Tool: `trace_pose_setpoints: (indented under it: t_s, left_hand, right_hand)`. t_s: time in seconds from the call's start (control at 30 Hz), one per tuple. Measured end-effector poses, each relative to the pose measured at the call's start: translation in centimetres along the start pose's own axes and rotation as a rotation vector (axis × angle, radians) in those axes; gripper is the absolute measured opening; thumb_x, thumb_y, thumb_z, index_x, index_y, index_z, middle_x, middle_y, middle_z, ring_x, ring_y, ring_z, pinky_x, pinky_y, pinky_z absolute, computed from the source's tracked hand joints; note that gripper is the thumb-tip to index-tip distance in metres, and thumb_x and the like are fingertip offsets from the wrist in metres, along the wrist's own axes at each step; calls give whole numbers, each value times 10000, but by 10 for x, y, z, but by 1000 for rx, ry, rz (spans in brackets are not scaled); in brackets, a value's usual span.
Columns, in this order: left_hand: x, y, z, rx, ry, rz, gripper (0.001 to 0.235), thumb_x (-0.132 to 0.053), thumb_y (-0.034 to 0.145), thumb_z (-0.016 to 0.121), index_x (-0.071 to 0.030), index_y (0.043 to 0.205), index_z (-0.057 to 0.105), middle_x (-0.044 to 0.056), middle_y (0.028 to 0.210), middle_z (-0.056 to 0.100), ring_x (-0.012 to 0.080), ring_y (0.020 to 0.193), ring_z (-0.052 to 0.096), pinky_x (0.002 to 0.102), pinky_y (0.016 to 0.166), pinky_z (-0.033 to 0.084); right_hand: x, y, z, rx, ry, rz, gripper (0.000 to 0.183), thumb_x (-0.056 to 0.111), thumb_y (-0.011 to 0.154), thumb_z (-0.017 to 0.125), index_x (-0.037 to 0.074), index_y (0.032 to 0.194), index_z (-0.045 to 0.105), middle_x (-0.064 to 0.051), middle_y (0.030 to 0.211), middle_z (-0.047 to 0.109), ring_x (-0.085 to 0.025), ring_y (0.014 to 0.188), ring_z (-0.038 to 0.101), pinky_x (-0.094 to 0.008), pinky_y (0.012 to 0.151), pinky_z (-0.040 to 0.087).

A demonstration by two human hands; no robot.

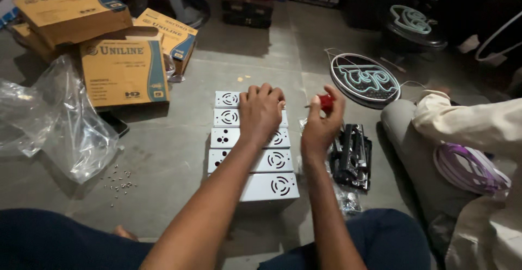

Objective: The person sits on the floor and uses a red-handled screwdriver to fasten screws into stacked silver metal chassis units. They then separate the chassis units and place them on the floor.

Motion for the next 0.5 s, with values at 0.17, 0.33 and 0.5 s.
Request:
trace_pose_setpoints:
  t_s: [0.17,0.33,0.5]
  left_hand:
    - [-6,-1,8,6,108,52,128,-239,957,628,-126,991,679,65,1044,645,305,1026,577,466,884,410]
    - [-8,5,26,23,321,137,162,-131,874,608,-130,1030,652,66,1039,654,313,1003,612,500,856,435]
    - [-9,12,47,74,462,197,141,-195,933,573,-151,1043,650,82,1013,679,334,973,645,535,838,452]
  right_hand:
    - [-2,-9,-29,-37,-24,-7,288,67,1006,633,63,1294,621,-59,1182,644,-159,992,615,-322,875,527]
    - [-2,-11,-32,-14,11,16,309,82,1018,643,54,1323,597,-77,1152,641,-173,970,653,-305,869,530]
    - [-3,-17,-26,88,166,157,366,126,1018,611,81,1370,520,-83,1109,642,-174,882,756,-268,697,586]
Point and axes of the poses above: each hand's wrist, its own y-axis towards the middle knuckle, its own z-axis out of the palm, x = y × z, the point moved 7 cm from there along y, towards the middle knuckle
